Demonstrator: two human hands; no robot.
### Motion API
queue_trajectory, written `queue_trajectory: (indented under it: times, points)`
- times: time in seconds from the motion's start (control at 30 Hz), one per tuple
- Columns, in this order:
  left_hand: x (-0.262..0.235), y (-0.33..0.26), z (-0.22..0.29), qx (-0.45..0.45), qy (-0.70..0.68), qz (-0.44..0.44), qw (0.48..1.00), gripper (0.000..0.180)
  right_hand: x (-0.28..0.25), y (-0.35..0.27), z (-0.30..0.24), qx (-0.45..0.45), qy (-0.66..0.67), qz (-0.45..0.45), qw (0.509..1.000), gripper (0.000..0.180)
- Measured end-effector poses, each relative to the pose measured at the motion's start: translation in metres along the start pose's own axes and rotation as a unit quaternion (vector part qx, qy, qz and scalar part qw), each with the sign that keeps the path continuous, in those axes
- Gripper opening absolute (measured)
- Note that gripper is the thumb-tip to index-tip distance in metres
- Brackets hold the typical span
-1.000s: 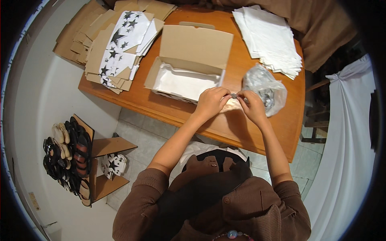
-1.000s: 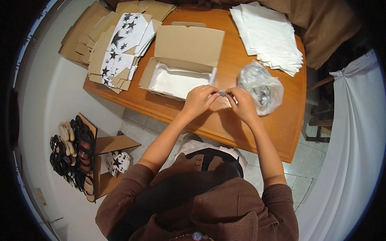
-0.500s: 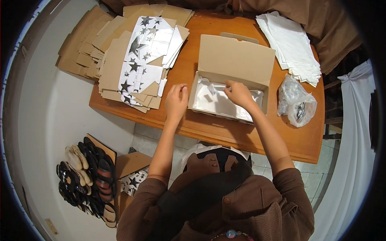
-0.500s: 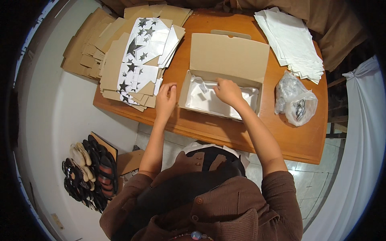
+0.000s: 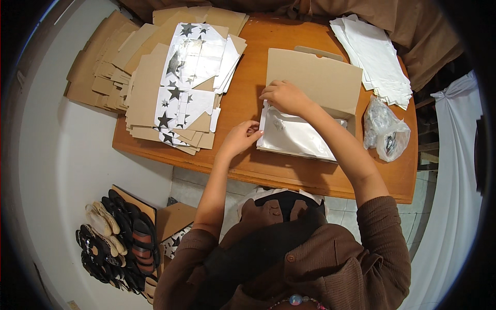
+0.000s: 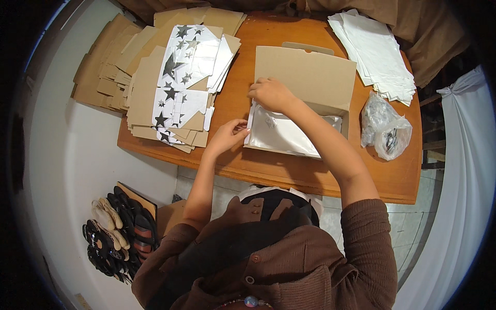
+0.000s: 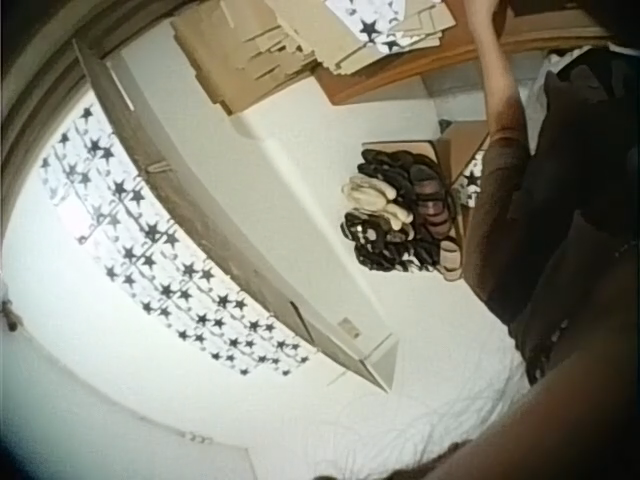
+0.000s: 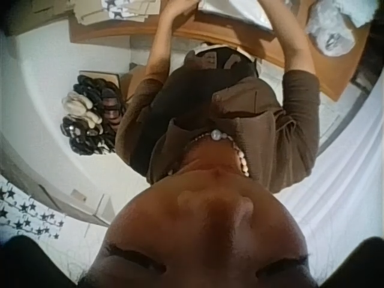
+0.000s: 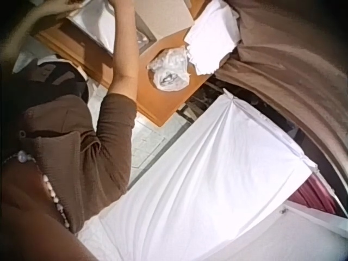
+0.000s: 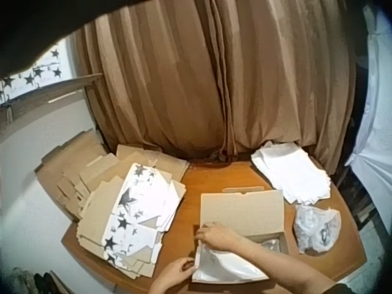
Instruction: Fold cardboard sheets into shoe boxes and line them with tissue paper.
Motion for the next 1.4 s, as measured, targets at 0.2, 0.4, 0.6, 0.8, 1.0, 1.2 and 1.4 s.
queue_trajectory:
  times: [0.2, 0.4, 0.6, 0.8, 1.0, 1.2, 1.4]
  points:
    - [0.010, 0.010, 0.011, -0.088, 0.211, -0.119, 0.966, 0.042, 0.036, 0.020, -0.011, -0.060, -0.206, -0.143, 0.966, 0.017]
    - [0.016, 0.015, 0.019, -0.059, 0.332, -0.119, 0.934, 0.034, 0.044, 0.024, -0.010, -0.131, -0.323, -0.170, 0.922, 0.015]
    - [0.025, 0.020, 0.026, -0.073, 0.390, -0.070, 0.915, 0.016, 0.043, 0.024, -0.009, -0.158, -0.259, -0.143, 0.942, 0.014]
    - [0.018, 0.013, 0.027, -0.087, 0.372, -0.078, 0.921, 0.019, 0.045, 0.027, -0.007, -0.158, -0.237, -0.136, 0.949, 0.018]
    - [0.012, 0.008, 0.033, -0.181, 0.271, -0.217, 0.920, 0.020, 0.045, 0.024, -0.006, -0.159, -0.226, -0.126, 0.953, 0.013]
    - [0.016, 0.006, 0.041, -0.170, 0.366, -0.164, 0.900, 0.016, 0.038, 0.018, -0.009, -0.149, -0.262, -0.099, 0.948, 0.019]
    - [0.019, 0.007, 0.040, -0.167, 0.366, -0.173, 0.899, 0.021, 0.016, -0.016, 0.004, -0.198, -0.134, 0.044, 0.970, 0.027]
Point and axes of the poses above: each hand's wrist, its own y-axis towards the middle knuckle, its own x-axis out of the palm, z = x × y, the point moved 6 cm from there along y, towards the middle knuckle, and after that the axes turned 13 degrees about x, right-handed, at the moved point
